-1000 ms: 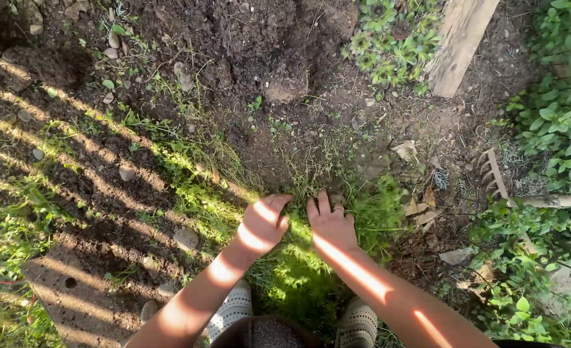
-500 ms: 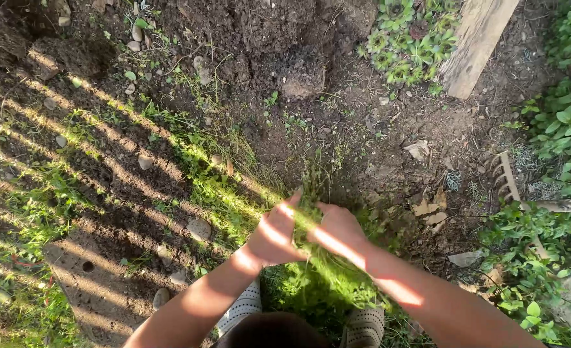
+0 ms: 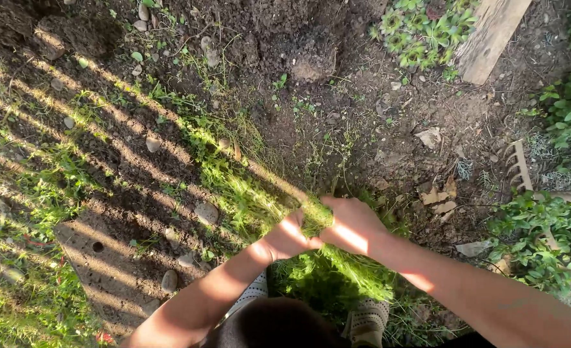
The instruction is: The person pulls weeds by hand from a garden bed and places them on a nearby concrete slab. They continue to remove weeds from the soil, gathering them into a pile on the slab.
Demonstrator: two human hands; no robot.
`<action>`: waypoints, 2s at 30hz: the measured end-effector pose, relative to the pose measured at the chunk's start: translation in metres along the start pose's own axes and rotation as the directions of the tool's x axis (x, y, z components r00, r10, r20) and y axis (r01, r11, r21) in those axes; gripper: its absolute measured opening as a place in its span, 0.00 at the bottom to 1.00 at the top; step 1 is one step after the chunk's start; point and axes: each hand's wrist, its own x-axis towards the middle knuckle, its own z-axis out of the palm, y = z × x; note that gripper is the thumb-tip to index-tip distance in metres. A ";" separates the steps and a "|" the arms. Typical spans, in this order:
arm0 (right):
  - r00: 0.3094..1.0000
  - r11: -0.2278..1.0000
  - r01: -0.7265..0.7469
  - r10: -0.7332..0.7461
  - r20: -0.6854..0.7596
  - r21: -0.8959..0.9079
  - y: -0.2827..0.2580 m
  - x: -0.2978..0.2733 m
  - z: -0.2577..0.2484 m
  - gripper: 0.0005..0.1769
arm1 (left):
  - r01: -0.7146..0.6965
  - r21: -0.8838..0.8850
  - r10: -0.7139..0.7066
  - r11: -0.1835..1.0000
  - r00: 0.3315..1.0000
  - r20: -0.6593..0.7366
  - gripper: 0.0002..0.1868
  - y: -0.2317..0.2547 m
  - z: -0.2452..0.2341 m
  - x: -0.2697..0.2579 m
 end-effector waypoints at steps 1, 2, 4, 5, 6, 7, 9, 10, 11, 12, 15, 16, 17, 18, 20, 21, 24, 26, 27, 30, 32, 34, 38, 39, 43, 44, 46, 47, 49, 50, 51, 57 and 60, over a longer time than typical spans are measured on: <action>1.000 1.000 0.001 -0.001 0.007 0.002 0.009 0.007 0.003 0.45 | 0.007 -0.001 -0.007 1.000 1.000 0.001 0.47 0.004 -0.001 0.000; 1.000 1.000 0.002 -0.002 0.023 0.022 0.018 0.012 0.008 0.44 | 0.003 -0.002 -0.003 1.000 1.000 0.007 0.46 0.008 -0.001 0.001; 0.999 0.999 0.001 -0.003 0.038 0.044 0.021 0.007 0.004 0.44 | -0.001 -0.003 0.001 1.000 1.000 0.015 0.45 0.015 -0.001 0.002; 0.999 0.998 0.026 -0.029 0.043 0.055 0.014 -0.004 -0.004 0.43 | -0.013 -0.001 0.013 1.000 1.000 0.019 0.44 0.018 -0.001 0.003; 0.997 0.997 0.047 -0.050 0.052 0.063 0.009 -0.016 -0.012 0.42 | -0.024 -0.007 0.024 1.000 0.999 0.023 0.43 0.022 0.002 0.003; 0.997 0.997 0.041 -0.045 0.056 0.061 0.018 -0.016 -0.010 0.42 | -0.022 -0.013 0.022 1.000 0.999 0.025 0.43 0.027 0.005 0.005; 0.988 0.990 0.137 -0.139 0.071 0.022 0.035 -0.016 -0.006 0.39 | -0.039 -0.020 0.040 0.999 0.999 0.030 0.42 0.035 0.010 0.007; 0.988 0.991 0.134 -0.136 0.073 0.023 0.031 -0.022 -0.007 0.39 | -0.038 -0.022 0.039 0.999 0.999 0.032 0.42 0.038 0.009 0.007; 0.995 0.996 0.078 -0.080 0.058 0.035 0.028 -0.029 -0.009 0.40 | -0.048 -0.024 0.049 0.999 0.998 0.036 0.41 0.042 0.008 0.007; 0.999 0.998 0.025 -0.027 0.043 0.049 0.024 -0.034 -0.011 0.41 | -0.059 -0.023 0.060 0.998 0.997 0.040 0.40 0.044 0.007 0.007; 0.998 0.999 0.043 -0.043 0.042 0.003 0.035 -0.034 -0.015 0.41 | -0.064 -0.021 0.065 0.998 0.997 0.045 0.39 0.055 -0.002 0.005; 0.998 0.999 0.049 -0.049 0.037 0.004 0.027 -0.038 -0.020 0.41 | -0.066 -0.014 0.067 0.998 0.997 0.044 0.39 0.060 -0.004 0.009; 1.000 1.000 0.005 -0.005 0.014 -0.019 0.019 -0.042 -0.025 0.42 | -0.081 -0.005 0.081 0.997 0.996 0.043 0.38 0.065 -0.007 0.013; 0.999 0.998 -0.050 0.050 0.001 -0.039 0.014 -0.049 -0.027 0.42 | -0.087 -0.008 0.087 0.996 0.995 0.050 0.37 0.069 -0.005 0.014; 0.999 0.997 -0.002 0.006 -0.054 0.079 0.009 -0.051 -0.036 0.40 | -0.086 -0.017 0.087 0.996 0.994 0.059 0.36 0.074 -0.016 0.022; 0.992 0.980 0.056 -0.033 -0.120 0.189 0.006 -0.052 -0.041 0.39 | -0.090 -0.023 0.091 0.996 0.994 0.063 0.36 0.078 -0.021 0.025; 0.953 0.945 -0.142 0.211 -0.219 0.296 -0.050 -0.076 -0.102 0.32 | -0.109 -0.018 0.110 0.994 0.991 0.077 0.35 0.093 -0.051 0.055; 0.937 0.949 -0.039 0.144 -0.320 0.312 -0.061 -0.087 -0.124 0.27 | -0.128 -0.010 0.129 0.992 0.989 0.078 0.34 0.106 -0.067 0.067; 0.904 0.947 0.063 0.080 -0.420 0.316 -0.066 -0.092 -0.137 0.22 | -0.149 -0.003 0.149 0.989 0.986 0.079 0.34 0.114 -0.075 0.074; 0.689 0.862 0.499 -0.331 -0.645 0.091 -0.011 -0.063 -0.148 0.14 | -0.173 0.112 0.168 0.978 0.984 0.060 0.38 0.120 -0.090 0.104; 0.687 0.831 0.521 -0.272 -0.673 0.196 -0.019 -0.069 -0.147 0.22 | -0.184 0.192 0.177 0.964 0.983 0.050 0.43 0.122 -0.090 0.113; 0.686 0.786 0.544 -0.213 -0.696 0.296 -0.027 -0.079 -0.146 0.30 | -0.192 0.271 0.189 0.943 0.981 0.038 0.49 0.130 -0.093 0.112; 0.728 0.861 0.264 0.117 -0.676 0.434 -0.008 -0.089 -0.140 0.44 | -0.031 -0.013 0.033 0.999 0.976 0.214 0.57 0.148 -0.095 0.098; 0.685 0.884 0.207 0.175 -0.707 0.419 0.005 -0.086 -0.139 0.52 | -0.022 -0.117 0.050 0.993 0.970 0.238 0.58 0.150 -0.093 0.097; 0.678 0.617 0.489 0.177 -0.714 0.617 0.024 -0.107 -0.115 0.39 | -0.017 -0.314 0.133 0.949 0.926 0.354 0.55 0.185 -0.068 0.080; 0.624 0.602 0.417 0.355 -0.696 0.681 0.042 -0.109 -0.101 0.20 | 0.034 -0.251 0.076 0.967 0.906 0.416 0.68 0.199 -0.064 0.075; 0.552 0.565 0.342 0.526 -0.647 0.751 0.097 -0.110 -0.065 0.28 | 0.091 -0.185 0.009 0.978 0.878 0.479 0.81 0.220 -0.053 0.069; 0.499 0.953 0.069 0.222 -0.838 0.294 0.135 -0.108 -0.043 0.13 | 0.117 -0.094 -0.056 0.989 0.869 0.492 0.79 0.228 -0.046 0.067; 0.573 0.935 -0.208 -0.121 -0.811 -0.286 0.186 -0.098 -0.004 0.33 | 0.146 0.000 -0.125 0.989 0.848 0.515 0.78 0.244 -0.034 0.062; 0.562 0.990 -0.090 -0.037 -0.827 -0.106 0.200 -0.086 0.011 0.27 | 0.192 0.030 -0.182 0.981 0.854 0.487 0.77 0.250 -0.030 0.059; 0.559 0.996 0.032 0.049 -0.827 0.080 0.214 -0.074 0.025 0.25 | 0.238 0.059 -0.238 0.969 0.857 0.457 0.76 0.258 -0.024 0.057; 0.717 0.649 0.293 0.337 -0.611 0.702 0.141 -0.079 0.054 0.25 | 0.478 0.028 -0.454 0.878 0.812 0.366 0.62 0.292 -0.012 0.035; 0.826 0.244 0.340 0.384 -0.412 0.908 0.094 -0.083 0.077 0.26 | 0.442 -0.254 -0.342 0.860 0.870 0.355 0.49 0.279 0.001 0.010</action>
